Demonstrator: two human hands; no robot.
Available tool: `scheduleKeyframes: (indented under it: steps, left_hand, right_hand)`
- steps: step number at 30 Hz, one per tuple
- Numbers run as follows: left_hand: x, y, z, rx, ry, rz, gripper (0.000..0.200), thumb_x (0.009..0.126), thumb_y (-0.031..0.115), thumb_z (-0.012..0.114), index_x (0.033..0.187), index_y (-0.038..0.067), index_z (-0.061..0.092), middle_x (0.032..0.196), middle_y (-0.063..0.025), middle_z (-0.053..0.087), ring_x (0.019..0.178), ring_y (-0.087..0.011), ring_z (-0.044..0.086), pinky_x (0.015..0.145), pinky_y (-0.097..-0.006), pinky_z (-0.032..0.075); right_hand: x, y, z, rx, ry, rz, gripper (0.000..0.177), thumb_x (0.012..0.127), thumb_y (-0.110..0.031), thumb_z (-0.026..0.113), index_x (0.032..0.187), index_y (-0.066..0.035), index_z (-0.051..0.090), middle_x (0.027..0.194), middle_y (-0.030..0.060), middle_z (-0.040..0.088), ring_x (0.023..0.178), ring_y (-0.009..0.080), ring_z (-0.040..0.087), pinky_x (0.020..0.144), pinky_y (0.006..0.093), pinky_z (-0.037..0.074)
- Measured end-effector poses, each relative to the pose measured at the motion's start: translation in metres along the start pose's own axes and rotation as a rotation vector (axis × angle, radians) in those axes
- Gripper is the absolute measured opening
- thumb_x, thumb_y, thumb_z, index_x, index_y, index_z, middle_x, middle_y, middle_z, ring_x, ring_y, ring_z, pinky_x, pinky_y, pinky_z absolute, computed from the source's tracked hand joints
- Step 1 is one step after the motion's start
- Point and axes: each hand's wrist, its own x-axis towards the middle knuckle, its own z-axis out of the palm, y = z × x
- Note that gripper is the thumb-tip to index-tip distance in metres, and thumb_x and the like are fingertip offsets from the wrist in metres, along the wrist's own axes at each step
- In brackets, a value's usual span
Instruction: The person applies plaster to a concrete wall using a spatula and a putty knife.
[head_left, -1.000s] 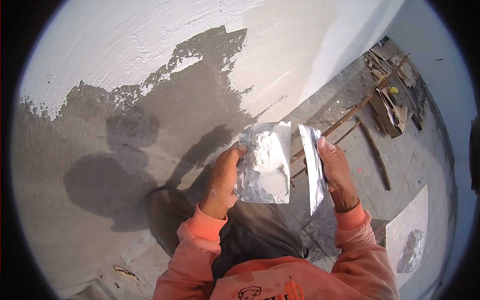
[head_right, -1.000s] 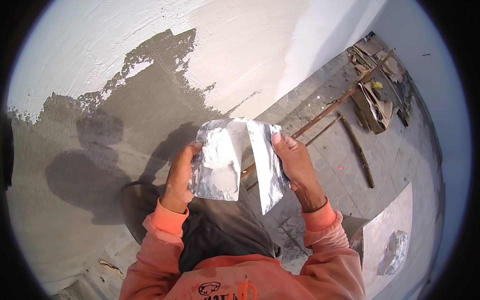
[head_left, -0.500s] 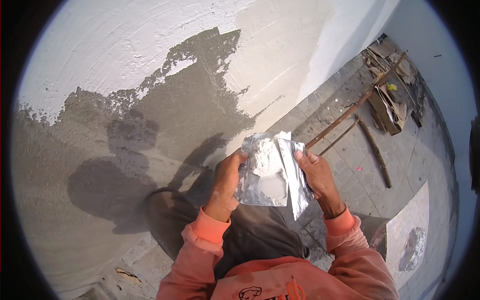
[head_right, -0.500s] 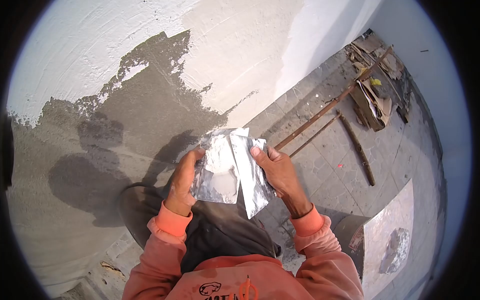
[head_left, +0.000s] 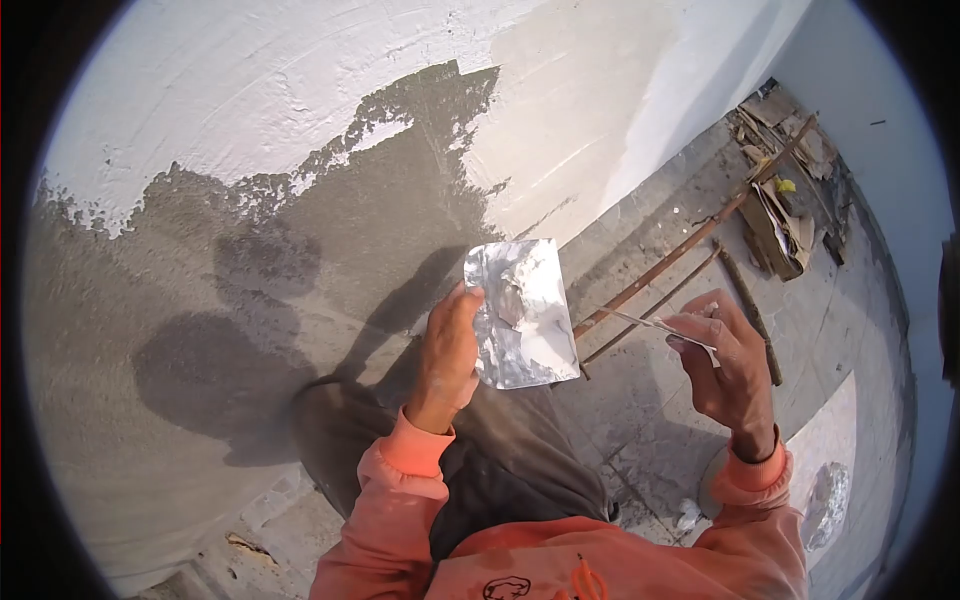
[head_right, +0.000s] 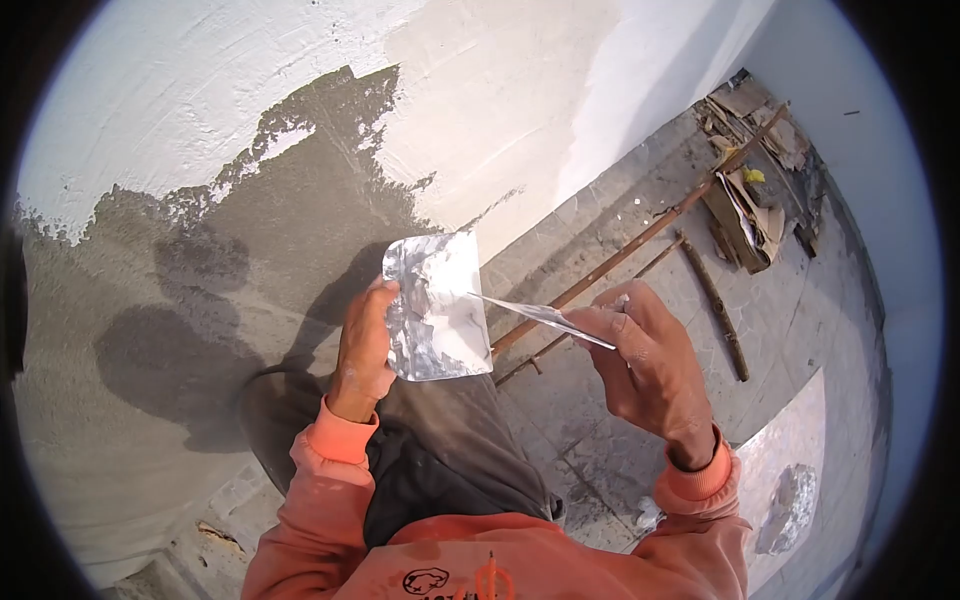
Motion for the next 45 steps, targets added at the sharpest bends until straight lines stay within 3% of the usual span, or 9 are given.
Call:
scheduleKeyframes:
  steps: [2,4,13,19,31,38,39,42,45]
  left_hand:
    - [0.000,-0.008,-0.003,-0.011,-0.042,0.031,0.038,0.091,0.021,0.047,0.120,-0.001,0.055,0.108,-0.0094,0.062,0.097,-0.0179,0.063,0.083,-0.0313,0.052]
    - [-0.001,-0.009,-0.007,-0.010,-0.049,0.054,0.037,0.091,0.022,0.047,0.119,0.000,0.055,0.109,-0.0097,0.062,0.098,-0.0186,0.062,0.084,-0.0324,0.052]
    - [-0.019,0.003,0.001,-0.041,-0.036,0.062,0.035,0.095,0.024,0.044,0.114,-0.001,0.058,0.100,-0.0069,0.061,0.092,-0.0124,0.058,0.080,-0.0259,0.047]
    - [-0.017,0.002,0.005,-0.090,-0.088,0.070,0.040,0.092,0.022,0.046,0.123,-0.001,0.052,0.111,-0.0116,0.061,0.100,-0.0204,0.062,0.086,-0.0332,0.052]
    - [-0.009,-0.039,0.012,-0.032,0.064,-0.037,0.029,0.096,0.020,0.044,0.109,0.000,0.060,0.097,-0.0033,0.060,0.085,-0.0105,0.052,0.074,-0.0261,0.044]
    - [0.012,-0.074,-0.009,-0.070,0.187,-0.062,0.027,0.093,0.018,0.044,0.104,0.000,0.060,0.098,-0.0083,0.061,0.089,-0.0177,0.061,0.077,-0.0322,0.050]
    - [0.013,-0.077,-0.012,-0.052,0.213,-0.036,0.027,0.094,0.019,0.043,0.104,0.000,0.060,0.099,-0.0083,0.061,0.089,-0.0177,0.061,0.078,-0.0320,0.050]
    - [0.002,-0.053,-0.020,0.001,0.146,-0.011,0.029,0.095,0.021,0.043,0.109,0.000,0.059,0.103,-0.0083,0.061,0.092,-0.0181,0.061,0.080,-0.0311,0.049]
    - [-0.010,-0.039,-0.024,-0.023,0.166,0.013,0.033,0.095,0.023,0.044,0.115,0.001,0.057,0.108,-0.0076,0.061,0.097,-0.0184,0.061,0.083,-0.0309,0.049]
  right_hand:
    - [0.014,-0.019,0.002,-0.246,0.007,-0.243,0.049,0.064,-0.004,0.067,0.112,-0.015,0.065,0.096,0.0094,0.052,0.086,0.0260,0.056,0.074,0.0397,0.050]
    - [0.021,-0.023,0.009,-0.295,0.034,-0.428,0.041,0.072,-0.009,0.062,0.112,-0.015,0.065,0.100,0.0090,0.053,0.089,0.0259,0.057,0.077,0.0419,0.049]
    - [0.031,-0.024,0.018,-0.342,-0.067,-0.547,0.034,0.081,-0.014,0.058,0.115,-0.006,0.062,0.119,0.0148,0.060,0.104,0.0260,0.060,0.083,0.0420,0.048]
    - [0.032,-0.026,0.021,-0.346,-0.151,-0.553,0.035,0.082,-0.012,0.058,0.116,-0.003,0.060,0.117,0.0136,0.061,0.104,0.0261,0.060,0.084,0.0417,0.048]
    - [0.052,-0.008,0.017,-0.250,-0.487,-0.564,0.022,0.079,-0.010,0.060,0.100,-0.004,0.060,0.096,0.0099,0.061,0.092,0.0249,0.061,0.083,0.0362,0.048]
    - [0.073,0.022,-0.010,0.006,-0.757,-0.352,0.026,0.076,0.001,0.061,0.102,0.001,0.061,0.091,0.0132,0.065,0.090,0.0326,0.062,0.083,0.0404,0.050]
    - [0.068,0.041,-0.007,0.082,-0.713,-0.311,0.025,0.084,-0.005,0.059,0.109,-0.003,0.062,0.087,0.0111,0.065,0.082,0.0253,0.064,0.069,0.0357,0.051]
    - [0.050,0.081,-0.009,0.259,-0.728,0.251,0.017,0.091,-0.008,0.058,0.107,-0.003,0.063,0.085,0.0081,0.065,0.086,0.0176,0.064,0.068,0.0324,0.052]
    - [0.010,0.139,0.036,0.747,-0.331,0.640,0.016,0.094,-0.009,0.057,0.109,-0.003,0.061,0.089,0.0037,0.065,0.085,0.0139,0.062,0.073,0.0308,0.052]
